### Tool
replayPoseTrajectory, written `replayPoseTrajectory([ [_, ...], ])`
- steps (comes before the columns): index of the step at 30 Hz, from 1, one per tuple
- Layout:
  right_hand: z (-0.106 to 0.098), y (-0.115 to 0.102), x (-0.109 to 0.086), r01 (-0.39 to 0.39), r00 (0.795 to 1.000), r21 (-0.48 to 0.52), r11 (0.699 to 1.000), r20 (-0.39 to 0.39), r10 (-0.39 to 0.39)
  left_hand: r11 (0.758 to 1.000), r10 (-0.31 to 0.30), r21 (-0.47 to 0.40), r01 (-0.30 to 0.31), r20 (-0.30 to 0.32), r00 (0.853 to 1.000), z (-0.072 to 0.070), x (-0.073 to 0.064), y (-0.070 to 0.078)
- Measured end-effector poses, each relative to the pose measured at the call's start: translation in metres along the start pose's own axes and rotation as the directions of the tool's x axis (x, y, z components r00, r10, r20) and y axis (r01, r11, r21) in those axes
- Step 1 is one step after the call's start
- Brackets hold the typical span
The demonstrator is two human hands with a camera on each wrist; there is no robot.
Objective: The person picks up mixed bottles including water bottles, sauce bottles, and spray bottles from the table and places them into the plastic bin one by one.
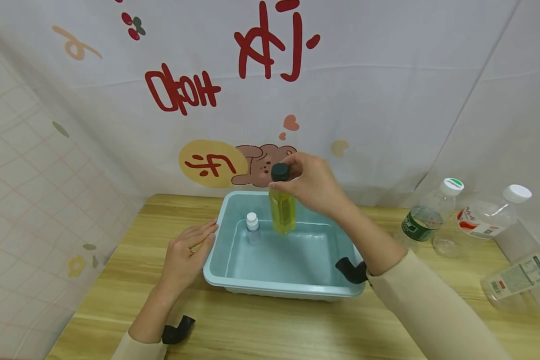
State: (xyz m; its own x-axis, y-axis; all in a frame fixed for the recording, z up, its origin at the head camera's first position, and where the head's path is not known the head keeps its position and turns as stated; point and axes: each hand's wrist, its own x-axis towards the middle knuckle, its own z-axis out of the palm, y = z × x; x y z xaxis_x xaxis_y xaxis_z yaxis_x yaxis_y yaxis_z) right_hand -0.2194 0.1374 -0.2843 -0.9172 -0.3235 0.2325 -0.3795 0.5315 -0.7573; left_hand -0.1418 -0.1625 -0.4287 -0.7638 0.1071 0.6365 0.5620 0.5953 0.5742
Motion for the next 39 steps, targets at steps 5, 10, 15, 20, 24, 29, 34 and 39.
replayPoseTrajectory([
  [5, 0.001, 0.001, 0.004, -0.046, 0.996, 0.006, 0.999, 0.073, 0.045, 1.000, -0.001, -0.005, 0.001, 0.002, 1.000, 0.000, 0.001, 0.000],
  [10, 0.005, 0.003, 0.009, -0.076, 0.987, 0.000, 0.997, 0.139, 0.075, 1.000, 0.005, -0.002, -0.005, 0.004, 1.000, 0.000, 0.001, 0.001],
  [15, 0.009, 0.007, 0.013, -0.071, 0.983, -0.018, 0.997, 0.168, 0.073, 1.000, 0.011, -0.001, -0.011, 0.005, 1.000, 0.000, 0.002, 0.001],
  [20, 0.010, 0.011, 0.016, -0.075, 0.979, -0.034, 0.997, 0.190, 0.080, 1.000, 0.004, 0.001, -0.004, 0.008, 1.000, 0.000, 0.002, 0.001],
  [24, 0.012, 0.015, 0.016, -0.062, 0.969, -0.034, 0.997, 0.236, 0.069, 1.000, -0.002, 0.001, 0.002, 0.008, 1.000, -0.001, 0.001, 0.002],
  [29, 0.015, 0.019, 0.017, -0.068, 0.955, -0.048, 0.996, 0.284, 0.079, 1.000, -0.009, -0.002, 0.009, 0.006, 1.000, -0.001, 0.001, 0.002],
  [34, 0.017, 0.020, 0.018, -0.087, 0.945, -0.093, 0.992, 0.307, 0.112, 1.000, -0.002, -0.001, 0.002, 0.007, 1.000, -0.001, 0.001, 0.001],
  [39, 0.018, 0.020, 0.018, -0.086, 0.937, -0.108, 0.990, 0.329, 0.118, 1.000, 0.002, 0.001, -0.002, 0.000, 1.000, -0.001, 0.001, 0.001],
])
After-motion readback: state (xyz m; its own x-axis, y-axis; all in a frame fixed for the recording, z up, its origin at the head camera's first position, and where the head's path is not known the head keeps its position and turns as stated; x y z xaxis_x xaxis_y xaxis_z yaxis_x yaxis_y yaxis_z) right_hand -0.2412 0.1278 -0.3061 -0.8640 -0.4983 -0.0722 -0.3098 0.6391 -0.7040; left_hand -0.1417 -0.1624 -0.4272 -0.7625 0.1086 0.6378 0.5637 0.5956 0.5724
